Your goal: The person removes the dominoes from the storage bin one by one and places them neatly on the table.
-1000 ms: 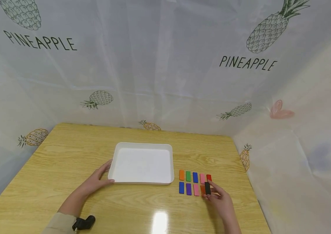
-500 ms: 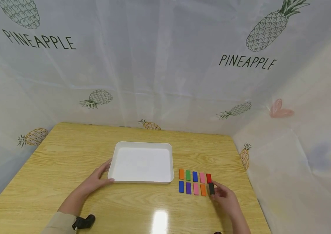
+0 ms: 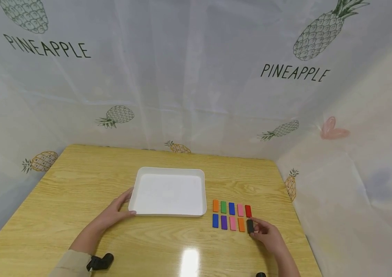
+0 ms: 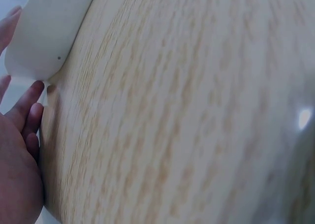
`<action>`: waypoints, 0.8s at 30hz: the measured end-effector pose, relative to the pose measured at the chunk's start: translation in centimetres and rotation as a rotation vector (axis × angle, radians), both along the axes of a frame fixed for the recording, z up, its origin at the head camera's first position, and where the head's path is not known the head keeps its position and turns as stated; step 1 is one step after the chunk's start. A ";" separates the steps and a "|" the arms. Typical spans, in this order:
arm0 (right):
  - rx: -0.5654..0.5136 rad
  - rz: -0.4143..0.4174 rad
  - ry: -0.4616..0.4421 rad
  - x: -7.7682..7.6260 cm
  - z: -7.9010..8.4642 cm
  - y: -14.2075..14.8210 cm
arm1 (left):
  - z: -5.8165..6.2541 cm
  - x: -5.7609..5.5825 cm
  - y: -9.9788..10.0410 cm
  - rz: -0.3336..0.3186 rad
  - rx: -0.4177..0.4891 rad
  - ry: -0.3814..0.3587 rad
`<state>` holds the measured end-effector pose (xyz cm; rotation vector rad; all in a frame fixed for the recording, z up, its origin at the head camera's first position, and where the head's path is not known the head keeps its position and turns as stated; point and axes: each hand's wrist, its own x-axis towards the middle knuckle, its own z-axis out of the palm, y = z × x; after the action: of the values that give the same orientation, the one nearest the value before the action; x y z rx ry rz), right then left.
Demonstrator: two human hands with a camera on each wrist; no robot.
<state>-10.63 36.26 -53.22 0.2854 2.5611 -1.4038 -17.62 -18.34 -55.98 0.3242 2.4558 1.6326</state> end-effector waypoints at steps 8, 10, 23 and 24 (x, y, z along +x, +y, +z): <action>-0.014 0.064 -0.002 -0.3 -0.3 0.6 | -0.3 -0.2 0.1 0.003 0.011 -0.017; -0.020 0.065 -0.003 -0.3 -0.3 0.6 | -0.3 -0.2 0.1 0.008 0.007 -0.023; -0.002 0.008 -0.003 -0.1 -0.5 0.4 | -0.5 -0.2 0.0 0.020 -0.021 -0.019; 0.004 0.005 0.000 -0.1 -0.5 0.4 | -0.4 -0.2 0.0 0.021 -0.022 -0.018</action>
<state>-10.78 36.67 -53.72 0.2794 2.5627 -1.3972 -17.79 -18.33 -56.42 0.2803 2.4701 1.6077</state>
